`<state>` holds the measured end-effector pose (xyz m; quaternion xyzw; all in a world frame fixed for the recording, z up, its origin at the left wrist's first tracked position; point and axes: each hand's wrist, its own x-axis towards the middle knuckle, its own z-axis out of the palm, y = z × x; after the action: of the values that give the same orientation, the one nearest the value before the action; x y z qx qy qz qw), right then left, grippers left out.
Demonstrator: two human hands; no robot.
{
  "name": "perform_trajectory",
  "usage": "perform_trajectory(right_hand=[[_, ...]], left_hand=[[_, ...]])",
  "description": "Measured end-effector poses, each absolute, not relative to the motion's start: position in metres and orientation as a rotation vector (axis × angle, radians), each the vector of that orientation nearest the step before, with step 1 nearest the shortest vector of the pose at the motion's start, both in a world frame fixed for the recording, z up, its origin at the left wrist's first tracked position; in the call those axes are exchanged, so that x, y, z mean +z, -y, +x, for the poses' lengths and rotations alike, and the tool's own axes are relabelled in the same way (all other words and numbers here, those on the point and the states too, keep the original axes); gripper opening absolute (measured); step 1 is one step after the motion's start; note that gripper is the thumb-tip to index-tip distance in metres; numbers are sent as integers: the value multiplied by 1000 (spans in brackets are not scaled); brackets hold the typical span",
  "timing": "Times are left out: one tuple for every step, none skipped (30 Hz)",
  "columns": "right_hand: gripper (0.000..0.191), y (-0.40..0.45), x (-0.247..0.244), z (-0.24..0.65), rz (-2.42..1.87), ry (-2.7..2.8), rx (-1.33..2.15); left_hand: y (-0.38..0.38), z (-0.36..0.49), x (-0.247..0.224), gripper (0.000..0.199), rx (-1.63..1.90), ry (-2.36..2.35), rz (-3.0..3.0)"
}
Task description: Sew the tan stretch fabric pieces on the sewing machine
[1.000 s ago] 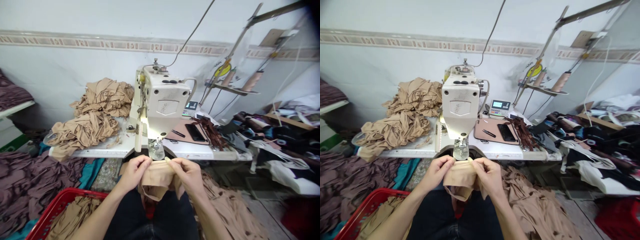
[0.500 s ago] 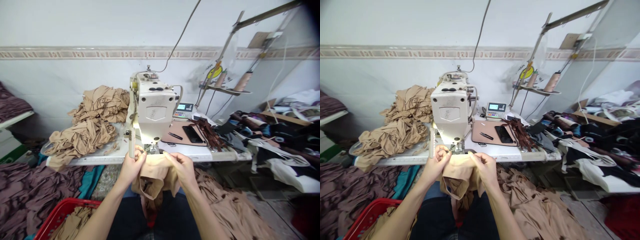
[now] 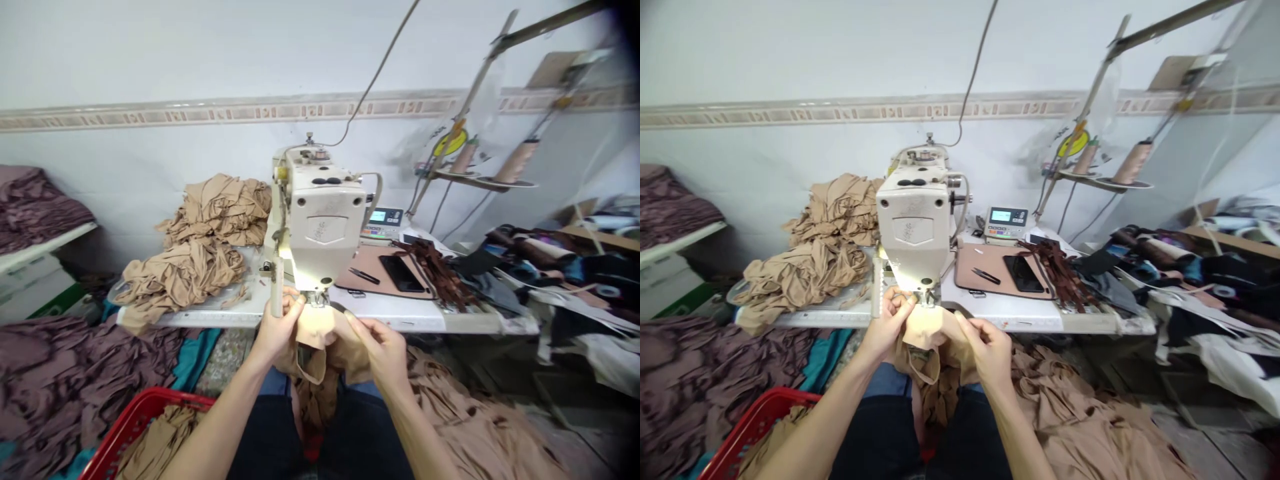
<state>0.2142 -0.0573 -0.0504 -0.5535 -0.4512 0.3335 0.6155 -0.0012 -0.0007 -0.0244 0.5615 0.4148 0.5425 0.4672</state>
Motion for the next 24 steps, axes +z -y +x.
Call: perform_trajectory(right_hand=[[46,63,-57,216,-1287,1045,792],[49,70,-64,218,-1300,1051,831],[53,77,-73,221,-1316,1057,892],[57,84,-82,224,-1339,1055,965],[62,90,-92,227,-1367,1043,1059],[67,96,-101,230,-1396,1016,1174],[74,102,-110,233,-1415,977,1291],[78,106,-117,237,-1426,938,1387],[81,111,-122,239,-1428,906,1448],[80,114,-124,242,-1427,886,1469],[77,117,-124,243,-1426,878,1459],[74,120,-122,243,-1426,877,1432],[70,121,-118,243,-1426,878,1403],[67,122,-113,241,-1424,878,1374],[64,123,-107,238,-1424,876,1345],[64,123,-103,234,-1425,877,1311],[64,123,-100,230,-1430,883,1277],[65,123,-98,227,-1438,895,1251],[66,124,-97,225,-1449,914,1239],[67,125,-98,226,-1463,938,1239],[67,127,-99,230,-1479,964,1244],[66,130,-99,238,-1496,991,1246],[64,133,-99,249,-1514,1012,1232],[61,136,-97,264,-1535,1027,1199]], left_hand=[[0,-7,-28,27,1346,-1071,1429],[-1,-15,-31,24,1344,-1137,1505],[-2,-25,-34,22,1320,-1220,1609],[-5,-37,-36,22,1277,-1314,1723],[-9,-51,-37,22,1227,-1411,1827],[-13,-66,-37,23,1177,-1515,1917],[-19,-81,-36,23,1147,-1611,1965],[-25,-96,-33,24,1136,-1691,1978],[-33,-110,-30,26,1128,-1767,1978],[-40,-122,-26,27,1115,-1834,1977],[-49,-132,-23,29,1089,-1888,1985],[-57,-140,-20,30,1052,-1933,1996],[-66,-145,-17,32,1004,-1971,2006],[-75,-149,-15,34,951,-2008,2011],[-84,-151,-14,35,896,-2049,2008],[-92,-152,-14,35,844,-2092,1998],[-100,-152,-15,34,799,-2138,1982],[-106,-152,-16,33,762,-2182,1964],[-111,-152,-17,32,734,-2224,1945],[-114,-151,-19,31,716,-2261,1927],[-115,-151,-20,32,709,-2295,1912],[-115,-151,-22,32,712,-2325,1899],[-114,-152,-24,33,723,-2351,1888],[-112,-152,-25,33,740,-2371,1881]])
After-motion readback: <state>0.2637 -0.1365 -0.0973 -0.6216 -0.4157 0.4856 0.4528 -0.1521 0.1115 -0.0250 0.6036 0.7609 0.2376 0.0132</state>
